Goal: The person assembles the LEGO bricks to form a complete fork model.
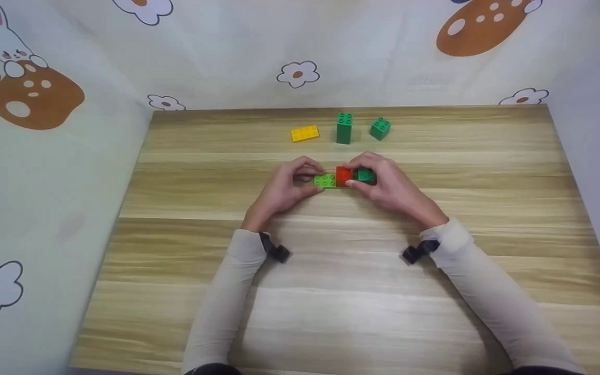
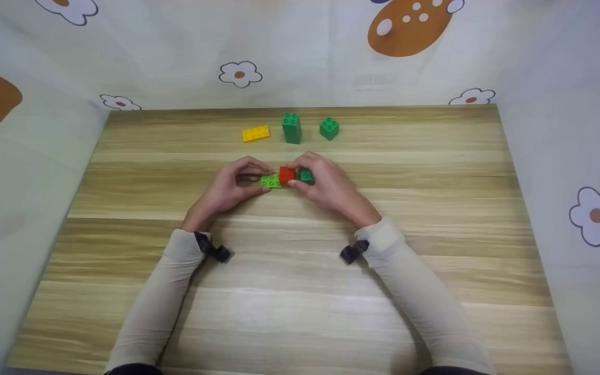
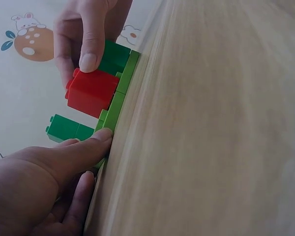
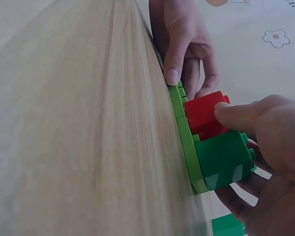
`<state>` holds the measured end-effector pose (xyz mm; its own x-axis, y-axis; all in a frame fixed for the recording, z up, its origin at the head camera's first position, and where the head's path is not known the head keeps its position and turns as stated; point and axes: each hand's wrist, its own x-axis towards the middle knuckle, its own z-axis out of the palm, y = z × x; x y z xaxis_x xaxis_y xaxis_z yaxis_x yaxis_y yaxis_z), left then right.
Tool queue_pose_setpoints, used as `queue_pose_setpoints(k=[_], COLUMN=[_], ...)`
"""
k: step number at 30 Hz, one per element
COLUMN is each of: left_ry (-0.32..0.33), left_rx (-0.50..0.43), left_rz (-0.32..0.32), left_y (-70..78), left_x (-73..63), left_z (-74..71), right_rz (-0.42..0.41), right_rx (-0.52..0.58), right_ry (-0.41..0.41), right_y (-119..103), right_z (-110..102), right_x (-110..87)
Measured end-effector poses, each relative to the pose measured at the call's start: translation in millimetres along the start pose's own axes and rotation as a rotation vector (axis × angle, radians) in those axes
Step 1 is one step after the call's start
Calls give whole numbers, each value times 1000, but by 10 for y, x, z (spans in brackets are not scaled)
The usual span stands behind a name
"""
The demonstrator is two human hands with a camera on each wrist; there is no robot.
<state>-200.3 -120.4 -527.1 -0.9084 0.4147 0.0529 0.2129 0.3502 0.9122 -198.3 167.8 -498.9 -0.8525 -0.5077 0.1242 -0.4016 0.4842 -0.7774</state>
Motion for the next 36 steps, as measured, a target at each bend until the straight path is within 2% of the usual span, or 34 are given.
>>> queue_pose_setpoints(k=[5, 10, 15, 26, 36], left_ry=[1, -5, -15, -59, -24], left_rx=[6, 0, 3, -8, 69], left_rz=[-6, 15, 22, 41, 5], left_y=[8, 5, -5, -47, -39], left_x=[-2, 1, -7, -3, -2], left_z=[5, 3, -12, -50, -51], right_rz=[-30, -75, -75, -11, -32], right_rx=[-87, -175, -184, -178, -208], right_ry=[4, 22, 11, -32, -14], right_y=[-36, -49, -48, -47, -41], right_z=[-5, 7, 6, -46, -25], right_x=[-10, -11, -7, 6, -6])
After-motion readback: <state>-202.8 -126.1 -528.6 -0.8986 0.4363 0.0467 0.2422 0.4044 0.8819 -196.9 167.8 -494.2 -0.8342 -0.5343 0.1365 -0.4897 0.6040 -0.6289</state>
